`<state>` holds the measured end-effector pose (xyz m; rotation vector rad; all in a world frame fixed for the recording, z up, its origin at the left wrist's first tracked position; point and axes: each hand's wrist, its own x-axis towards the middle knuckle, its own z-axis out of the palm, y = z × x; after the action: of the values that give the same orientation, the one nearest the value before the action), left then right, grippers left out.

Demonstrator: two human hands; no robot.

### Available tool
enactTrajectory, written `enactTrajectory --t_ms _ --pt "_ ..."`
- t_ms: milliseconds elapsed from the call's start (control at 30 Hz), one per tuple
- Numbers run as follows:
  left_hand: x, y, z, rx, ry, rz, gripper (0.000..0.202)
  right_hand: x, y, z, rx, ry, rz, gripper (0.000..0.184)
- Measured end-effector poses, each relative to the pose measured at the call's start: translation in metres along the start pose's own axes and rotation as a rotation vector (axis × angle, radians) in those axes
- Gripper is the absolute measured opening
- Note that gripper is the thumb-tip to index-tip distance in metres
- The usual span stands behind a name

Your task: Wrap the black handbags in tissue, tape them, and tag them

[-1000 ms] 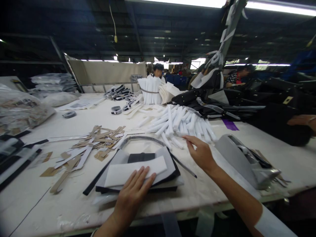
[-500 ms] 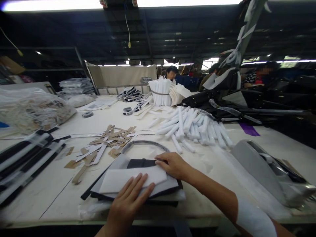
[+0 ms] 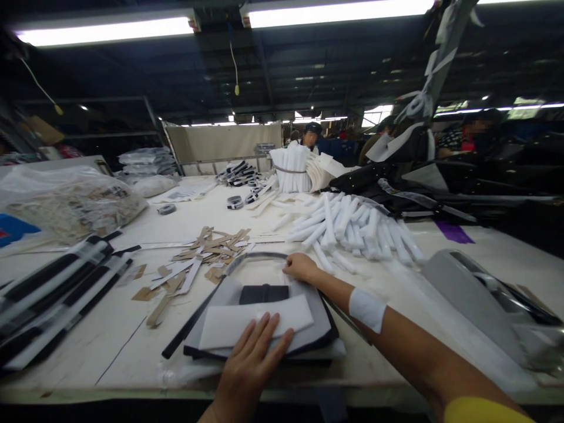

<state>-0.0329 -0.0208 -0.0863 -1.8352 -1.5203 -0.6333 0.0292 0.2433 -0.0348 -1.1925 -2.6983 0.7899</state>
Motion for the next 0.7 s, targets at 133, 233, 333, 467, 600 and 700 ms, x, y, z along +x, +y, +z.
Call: enactTrajectory --t_ms 133,233,333,467,600,700 --pt "0.002 -0.001 -0.001 -0.002 -0.022 0.007 0.042 -0.010 0.021 -0.008 0.236 0.160 -0.040 0.025" --pt "0.002 -0.002 0.005 -0.026 0.005 -0.002 0.043 -0.023 0.027 -0.013 0.444 0.233 -0.080 0.033" --pt "0.002 -0.003 0.011 -0.038 0.034 -0.009 0.044 -0.038 0.026 -0.020 0.621 0.269 -0.137 0.040" --pt "0.001 -0.003 0.013 -0.036 -0.006 -0.003 0.044 -0.066 0.019 -0.032 0.742 0.278 -0.209 0.044" --pt "0.003 -0.002 0.011 -0.012 -0.051 -0.009 0.045 -0.106 0.015 -0.036 0.676 0.213 -0.274 0.031" --pt "0.008 -0.003 0.009 -0.008 -0.080 -0.014 0.045 -0.136 0.015 -0.032 0.415 0.215 -0.382 0.024"
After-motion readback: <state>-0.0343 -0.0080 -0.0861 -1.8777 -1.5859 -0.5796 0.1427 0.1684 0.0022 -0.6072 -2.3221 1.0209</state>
